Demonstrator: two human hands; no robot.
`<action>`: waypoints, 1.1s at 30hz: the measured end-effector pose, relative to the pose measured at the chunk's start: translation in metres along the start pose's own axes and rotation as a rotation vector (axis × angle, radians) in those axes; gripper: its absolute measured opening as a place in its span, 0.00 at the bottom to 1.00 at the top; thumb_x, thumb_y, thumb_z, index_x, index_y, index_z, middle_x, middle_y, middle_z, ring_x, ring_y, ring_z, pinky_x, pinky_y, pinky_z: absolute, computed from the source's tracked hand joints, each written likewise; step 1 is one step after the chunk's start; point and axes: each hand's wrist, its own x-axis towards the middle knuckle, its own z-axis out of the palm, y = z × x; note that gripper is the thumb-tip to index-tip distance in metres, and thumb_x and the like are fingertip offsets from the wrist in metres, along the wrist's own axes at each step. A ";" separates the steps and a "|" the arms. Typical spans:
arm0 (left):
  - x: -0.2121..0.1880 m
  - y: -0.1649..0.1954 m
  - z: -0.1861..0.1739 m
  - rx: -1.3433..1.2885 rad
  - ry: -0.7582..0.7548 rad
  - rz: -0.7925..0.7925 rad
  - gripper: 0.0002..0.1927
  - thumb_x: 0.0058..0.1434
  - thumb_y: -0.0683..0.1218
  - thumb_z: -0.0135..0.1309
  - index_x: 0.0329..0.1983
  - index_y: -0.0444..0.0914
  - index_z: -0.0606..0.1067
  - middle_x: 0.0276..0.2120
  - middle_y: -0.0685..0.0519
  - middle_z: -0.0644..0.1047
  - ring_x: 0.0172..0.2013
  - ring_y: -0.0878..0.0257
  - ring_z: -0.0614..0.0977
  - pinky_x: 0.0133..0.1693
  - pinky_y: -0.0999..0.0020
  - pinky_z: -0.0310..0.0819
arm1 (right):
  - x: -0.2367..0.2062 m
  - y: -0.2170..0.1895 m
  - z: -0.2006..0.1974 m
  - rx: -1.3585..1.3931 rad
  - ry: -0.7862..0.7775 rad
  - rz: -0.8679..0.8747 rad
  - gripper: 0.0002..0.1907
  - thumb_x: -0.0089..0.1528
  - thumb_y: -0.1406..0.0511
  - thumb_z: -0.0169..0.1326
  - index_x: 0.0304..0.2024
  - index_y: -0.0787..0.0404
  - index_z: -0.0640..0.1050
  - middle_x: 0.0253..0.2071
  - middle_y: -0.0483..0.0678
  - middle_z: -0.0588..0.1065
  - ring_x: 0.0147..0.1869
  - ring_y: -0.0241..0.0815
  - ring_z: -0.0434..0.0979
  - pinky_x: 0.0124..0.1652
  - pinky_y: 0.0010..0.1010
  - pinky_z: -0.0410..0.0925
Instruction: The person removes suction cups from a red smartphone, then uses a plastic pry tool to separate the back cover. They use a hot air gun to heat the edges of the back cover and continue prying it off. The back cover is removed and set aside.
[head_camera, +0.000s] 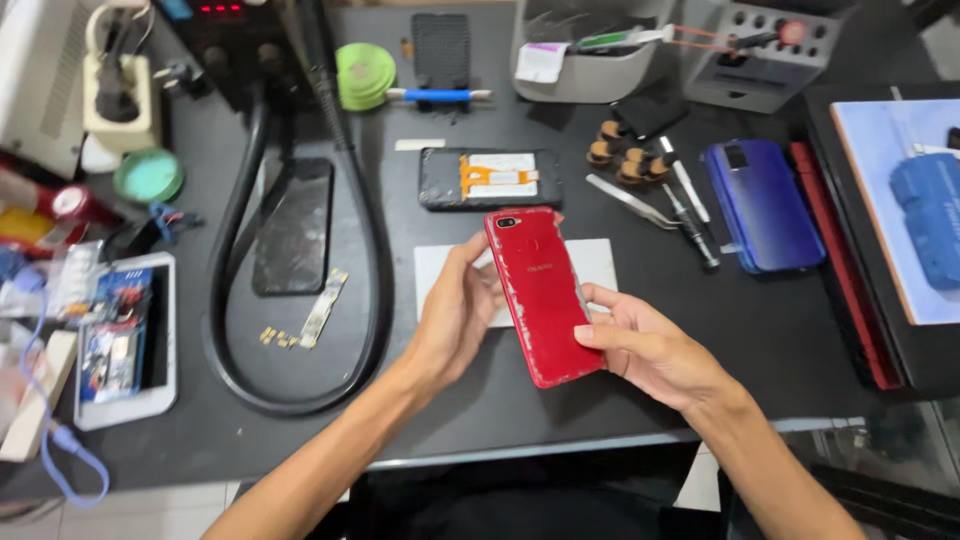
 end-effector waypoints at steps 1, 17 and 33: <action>-0.006 -0.002 0.001 -0.089 0.010 -0.036 0.31 0.72 0.59 0.38 0.67 0.32 0.67 0.60 0.44 0.75 0.60 0.55 0.77 0.64 0.55 0.69 | 0.000 0.002 0.003 -0.026 -0.012 0.004 0.23 0.63 0.68 0.56 0.59 0.66 0.67 0.49 0.51 0.79 0.51 0.37 0.81 0.55 0.33 0.71; -0.041 -0.017 -0.029 -0.379 0.225 -0.216 0.35 0.68 0.70 0.42 0.43 0.32 0.75 0.34 0.41 0.81 0.34 0.56 0.83 0.39 0.61 0.80 | 0.018 -0.017 0.039 -1.065 0.058 -0.126 0.14 0.66 0.62 0.54 0.50 0.62 0.81 0.44 0.47 0.84 0.43 0.35 0.82 0.47 0.28 0.73; -0.037 -0.016 -0.020 -0.246 0.291 -0.206 0.26 0.69 0.60 0.46 0.42 0.31 0.74 0.31 0.40 0.80 0.32 0.55 0.84 0.38 0.59 0.82 | 0.000 -0.017 0.037 -1.246 0.198 -0.253 0.15 0.63 0.63 0.56 0.51 0.62 0.80 0.47 0.48 0.83 0.47 0.39 0.84 0.47 0.31 0.75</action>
